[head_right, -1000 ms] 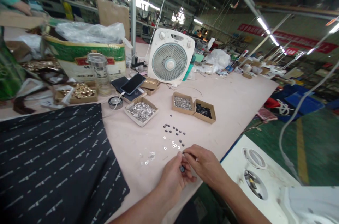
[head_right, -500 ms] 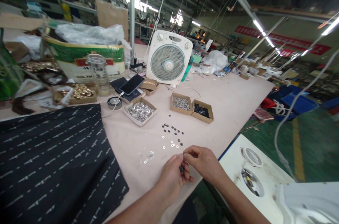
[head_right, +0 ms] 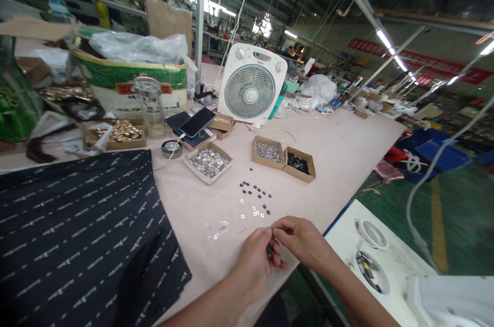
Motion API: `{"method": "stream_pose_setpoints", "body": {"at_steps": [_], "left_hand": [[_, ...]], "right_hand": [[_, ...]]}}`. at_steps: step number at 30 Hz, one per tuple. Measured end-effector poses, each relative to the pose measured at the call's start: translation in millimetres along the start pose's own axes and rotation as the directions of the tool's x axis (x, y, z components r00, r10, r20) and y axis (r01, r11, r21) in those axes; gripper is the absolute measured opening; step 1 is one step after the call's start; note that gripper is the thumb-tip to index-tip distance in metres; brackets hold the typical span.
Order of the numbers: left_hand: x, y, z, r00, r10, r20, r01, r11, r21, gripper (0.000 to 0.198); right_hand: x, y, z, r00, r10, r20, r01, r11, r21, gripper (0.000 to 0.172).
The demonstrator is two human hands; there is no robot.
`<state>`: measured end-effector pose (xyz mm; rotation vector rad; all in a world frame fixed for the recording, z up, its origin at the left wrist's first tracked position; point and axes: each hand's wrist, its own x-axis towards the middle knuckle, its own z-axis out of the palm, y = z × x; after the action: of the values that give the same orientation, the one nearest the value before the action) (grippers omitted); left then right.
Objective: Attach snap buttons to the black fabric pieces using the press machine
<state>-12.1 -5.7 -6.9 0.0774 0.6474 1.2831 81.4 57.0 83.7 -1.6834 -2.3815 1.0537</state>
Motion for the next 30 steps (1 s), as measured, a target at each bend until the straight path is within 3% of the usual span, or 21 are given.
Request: {"method": "stream_pose_setpoints", "body": {"at_steps": [6, 10, 14, 17, 30], "left_hand": [[-1, -5, -1.1, 0.999, 0.042, -0.02, -0.042, 0.999, -0.003, 0.021], [0, -4, 0.0, 0.997, 0.053, -0.05, -0.053, 0.999, 0.0, 0.025], [2, -3, 0.6, 0.997, 0.009, -0.071, -0.011, 0.999, -0.03, 0.028], [2, -4, 1.1, 0.998, -0.005, -0.067, 0.003, 0.999, -0.036, 0.026], [-1, -3, 1.8, 1.0, -0.001, -0.031, 0.001, 1.0, -0.019, 0.026]], "right_hand": [[1, -1, 7, 0.993, 0.102, -0.065, -0.102, 0.995, 0.008, 0.022], [6, 3, 12, 0.991, 0.133, 0.015, -0.133, 0.97, 0.204, 0.016], [23, 12, 20, 0.98, 0.174, -0.093, -0.128, 0.919, 0.374, 0.02], [37, 20, 30, 0.963, 0.248, -0.107, -0.169, 0.861, 0.48, 0.023], [58, 29, 44, 0.931, 0.343, -0.126, -0.257, 0.859, 0.442, 0.022]]}}
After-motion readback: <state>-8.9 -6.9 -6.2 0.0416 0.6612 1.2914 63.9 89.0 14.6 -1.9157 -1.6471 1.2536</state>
